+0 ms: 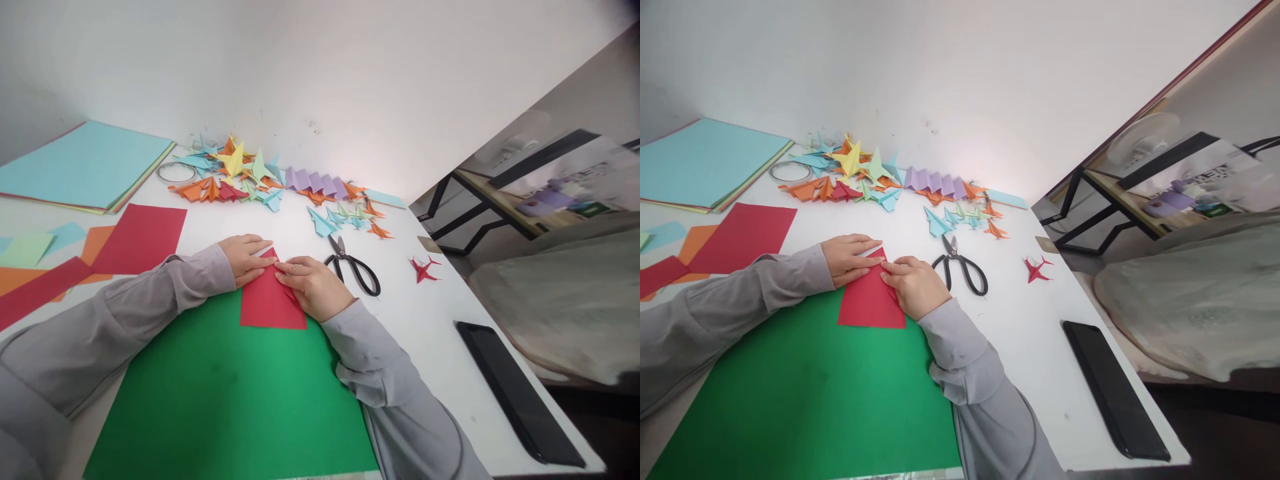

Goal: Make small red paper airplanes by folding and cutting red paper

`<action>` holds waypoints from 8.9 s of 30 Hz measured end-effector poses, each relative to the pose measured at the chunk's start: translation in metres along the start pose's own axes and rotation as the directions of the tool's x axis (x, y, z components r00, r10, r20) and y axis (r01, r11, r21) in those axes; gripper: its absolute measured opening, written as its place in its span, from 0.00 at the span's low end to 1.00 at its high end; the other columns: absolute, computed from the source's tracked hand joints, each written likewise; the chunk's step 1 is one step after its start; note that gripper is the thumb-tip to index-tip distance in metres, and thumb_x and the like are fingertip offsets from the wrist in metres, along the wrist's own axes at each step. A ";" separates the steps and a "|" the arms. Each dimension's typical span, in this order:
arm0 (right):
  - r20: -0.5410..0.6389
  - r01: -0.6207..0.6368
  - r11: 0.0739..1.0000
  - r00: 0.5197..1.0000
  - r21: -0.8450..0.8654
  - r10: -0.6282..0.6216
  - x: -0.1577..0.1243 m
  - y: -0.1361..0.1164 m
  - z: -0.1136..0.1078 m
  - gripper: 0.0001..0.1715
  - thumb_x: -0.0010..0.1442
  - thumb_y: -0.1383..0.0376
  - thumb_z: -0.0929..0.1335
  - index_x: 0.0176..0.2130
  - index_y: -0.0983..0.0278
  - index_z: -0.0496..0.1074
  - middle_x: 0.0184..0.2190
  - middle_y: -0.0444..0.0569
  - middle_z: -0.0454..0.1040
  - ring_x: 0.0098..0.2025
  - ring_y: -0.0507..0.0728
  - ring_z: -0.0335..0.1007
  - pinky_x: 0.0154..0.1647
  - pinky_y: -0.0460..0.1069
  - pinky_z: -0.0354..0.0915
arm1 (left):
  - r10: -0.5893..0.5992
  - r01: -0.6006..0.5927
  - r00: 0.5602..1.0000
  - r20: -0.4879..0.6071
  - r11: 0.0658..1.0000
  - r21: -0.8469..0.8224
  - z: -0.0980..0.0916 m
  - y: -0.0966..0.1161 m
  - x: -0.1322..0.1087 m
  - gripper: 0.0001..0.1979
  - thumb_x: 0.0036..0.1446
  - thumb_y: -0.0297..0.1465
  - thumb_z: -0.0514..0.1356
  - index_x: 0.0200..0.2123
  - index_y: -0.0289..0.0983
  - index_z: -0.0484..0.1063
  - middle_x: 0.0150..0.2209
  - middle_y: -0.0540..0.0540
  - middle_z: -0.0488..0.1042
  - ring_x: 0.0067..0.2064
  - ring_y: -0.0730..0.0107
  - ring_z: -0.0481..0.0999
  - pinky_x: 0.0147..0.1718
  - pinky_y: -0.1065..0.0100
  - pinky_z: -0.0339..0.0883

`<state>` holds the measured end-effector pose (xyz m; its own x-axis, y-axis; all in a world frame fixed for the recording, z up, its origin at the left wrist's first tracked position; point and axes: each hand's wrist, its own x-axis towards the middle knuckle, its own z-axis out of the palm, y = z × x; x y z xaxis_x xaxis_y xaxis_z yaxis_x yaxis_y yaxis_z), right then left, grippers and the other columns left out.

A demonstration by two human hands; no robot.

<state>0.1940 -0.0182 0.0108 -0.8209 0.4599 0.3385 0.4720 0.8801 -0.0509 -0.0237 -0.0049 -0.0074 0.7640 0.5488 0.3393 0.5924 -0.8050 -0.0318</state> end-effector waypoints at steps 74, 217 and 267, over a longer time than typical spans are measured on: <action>-0.004 -0.247 0.969 0.969 0.032 0.247 0.008 -0.012 -0.001 0.17 0.63 0.65 0.57 0.47 0.64 0.68 0.44 0.51 0.74 0.49 0.59 0.64 0.53 0.60 0.52 | -0.011 0.023 0.997 0.074 0.986 -0.167 -0.011 0.010 0.000 0.16 0.48 0.41 0.59 0.42 0.50 0.74 0.53 0.44 0.65 0.55 0.51 0.60 0.52 0.51 0.55; -0.106 -0.314 0.927 0.934 0.208 0.340 0.028 0.012 0.024 0.12 0.58 0.64 0.62 0.38 0.60 0.74 0.41 0.46 0.76 0.49 0.57 0.64 0.52 0.56 0.51 | -0.340 0.226 0.887 -0.312 0.909 -0.349 0.008 0.026 -0.001 0.15 0.57 0.35 0.50 0.39 0.34 0.71 0.41 0.40 0.75 0.44 0.65 0.73 0.44 0.62 0.68; 0.039 -0.262 0.931 0.959 -0.255 0.280 0.026 0.006 0.005 0.24 0.62 0.56 0.55 0.51 0.63 0.66 0.51 0.55 0.67 0.55 0.66 0.53 0.56 0.65 0.38 | -0.079 0.036 0.991 -0.107 0.933 -0.357 0.005 0.005 -0.008 0.21 0.61 0.35 0.43 0.46 0.33 0.70 0.49 0.39 0.71 0.54 0.64 0.66 0.56 0.59 0.58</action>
<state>0.1742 -0.0006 0.0146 -0.6674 0.6924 0.2742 0.7363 0.6687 0.1036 -0.0259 -0.0118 -0.0154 0.6831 0.5837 0.4390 0.4894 -0.8120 0.3181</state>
